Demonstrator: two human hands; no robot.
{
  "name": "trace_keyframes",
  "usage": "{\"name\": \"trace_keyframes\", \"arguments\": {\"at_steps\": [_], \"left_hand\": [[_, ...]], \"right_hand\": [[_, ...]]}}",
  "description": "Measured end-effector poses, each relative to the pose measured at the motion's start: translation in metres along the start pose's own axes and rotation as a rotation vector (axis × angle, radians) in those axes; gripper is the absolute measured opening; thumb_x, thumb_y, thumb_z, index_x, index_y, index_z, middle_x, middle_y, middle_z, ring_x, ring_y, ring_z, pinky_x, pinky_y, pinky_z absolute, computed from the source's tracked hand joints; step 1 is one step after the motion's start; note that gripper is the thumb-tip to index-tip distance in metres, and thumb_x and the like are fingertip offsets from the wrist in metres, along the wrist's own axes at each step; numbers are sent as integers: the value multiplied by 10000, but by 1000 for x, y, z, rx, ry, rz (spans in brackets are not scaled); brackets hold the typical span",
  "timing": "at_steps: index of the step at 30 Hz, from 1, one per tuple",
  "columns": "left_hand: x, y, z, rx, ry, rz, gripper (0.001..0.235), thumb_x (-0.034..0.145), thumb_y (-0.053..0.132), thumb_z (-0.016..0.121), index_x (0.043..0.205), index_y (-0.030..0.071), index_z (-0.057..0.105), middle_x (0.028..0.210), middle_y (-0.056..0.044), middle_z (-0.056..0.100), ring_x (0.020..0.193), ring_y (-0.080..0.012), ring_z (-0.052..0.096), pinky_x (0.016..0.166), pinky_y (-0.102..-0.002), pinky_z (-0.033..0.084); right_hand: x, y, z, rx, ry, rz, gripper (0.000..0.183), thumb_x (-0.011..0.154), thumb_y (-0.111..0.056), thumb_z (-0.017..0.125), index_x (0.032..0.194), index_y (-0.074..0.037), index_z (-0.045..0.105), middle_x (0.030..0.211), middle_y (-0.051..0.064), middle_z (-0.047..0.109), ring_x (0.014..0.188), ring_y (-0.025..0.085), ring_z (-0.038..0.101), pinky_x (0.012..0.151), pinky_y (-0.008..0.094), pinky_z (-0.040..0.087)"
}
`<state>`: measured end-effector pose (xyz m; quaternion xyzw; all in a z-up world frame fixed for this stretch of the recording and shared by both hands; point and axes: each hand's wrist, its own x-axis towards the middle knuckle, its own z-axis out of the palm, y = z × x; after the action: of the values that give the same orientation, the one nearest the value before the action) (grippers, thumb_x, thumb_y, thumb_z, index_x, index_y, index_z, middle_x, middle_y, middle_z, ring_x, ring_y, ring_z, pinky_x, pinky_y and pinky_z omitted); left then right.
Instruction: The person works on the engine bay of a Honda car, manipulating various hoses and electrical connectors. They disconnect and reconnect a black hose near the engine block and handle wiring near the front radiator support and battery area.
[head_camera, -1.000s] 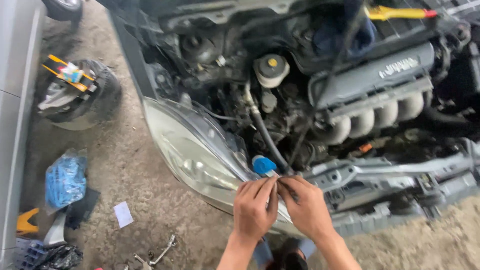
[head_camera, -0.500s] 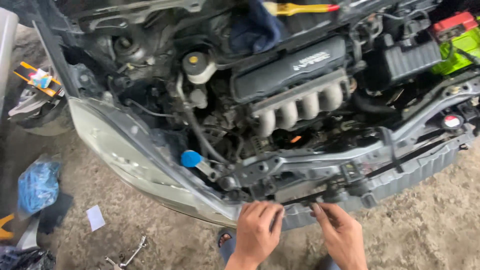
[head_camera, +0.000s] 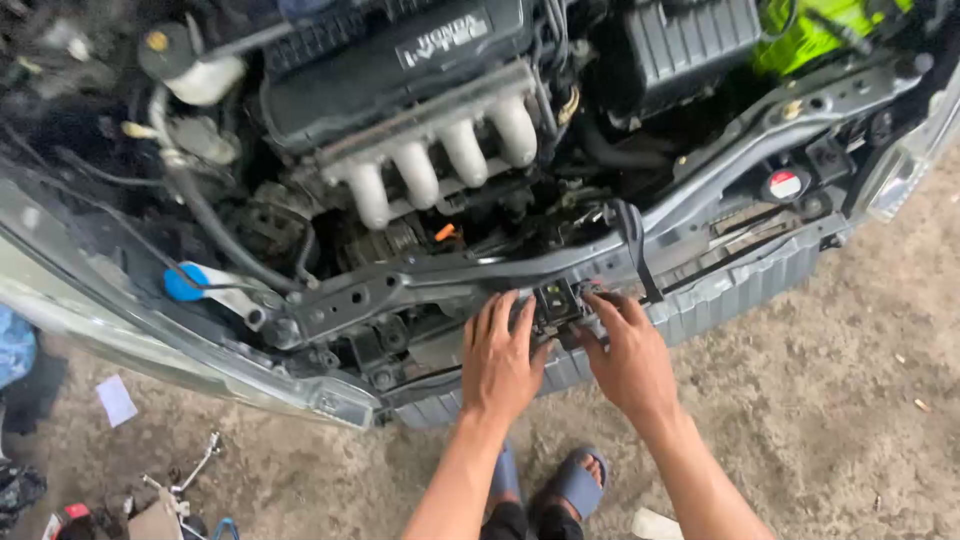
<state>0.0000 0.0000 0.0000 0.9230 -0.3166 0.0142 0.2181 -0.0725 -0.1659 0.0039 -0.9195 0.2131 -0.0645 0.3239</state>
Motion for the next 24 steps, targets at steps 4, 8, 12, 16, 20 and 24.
{"name": "trace_keyframes", "arguments": {"at_steps": [4,8,12,16,20,24], "left_hand": [[-3,-13,23,52,58,42,527,847,336,768,1309,103,664,1351,-132,584,1285,-337,549,1002,-479,431],[1,-26,36,72,108,65,458,874,325,738,1280,120,681,1325,-100,587,1267,-311,551,998,-467,431],[7,-37,48,65,171,95,430,881,423,728,1236,182,703,1237,-32,588,1172,-270,568,918,-443,439],[1,-32,52,23,242,58,294,939,425,699,1153,225,718,1220,-13,598,1177,-256,557,911,-441,430],[-15,-19,65,32,355,14,273,926,282,811,1126,144,686,1124,-92,661,986,-251,627,870,-441,491],[-15,4,37,-146,257,-158,158,976,197,684,993,53,747,951,-77,683,857,-279,635,756,-419,492]], "right_hand": [[8,27,15,-89,-53,28,450,889,-355,741,1312,-216,673,1249,100,666,1026,423,708,841,557,600],[18,40,27,-119,-68,36,423,889,-373,748,1291,-252,699,1197,59,688,1022,374,719,821,520,613],[25,51,30,-70,-130,190,416,819,-462,798,1205,-321,737,1068,6,722,960,285,750,831,445,618],[28,56,35,32,-188,404,396,738,-547,848,1084,-366,782,984,14,776,924,273,767,816,414,626],[33,24,18,264,-208,448,379,833,-344,750,1158,-153,784,1209,33,777,941,192,769,738,342,639],[37,27,29,205,-158,513,317,798,-277,710,1057,-130,820,1061,20,776,929,194,721,805,341,540]]}}
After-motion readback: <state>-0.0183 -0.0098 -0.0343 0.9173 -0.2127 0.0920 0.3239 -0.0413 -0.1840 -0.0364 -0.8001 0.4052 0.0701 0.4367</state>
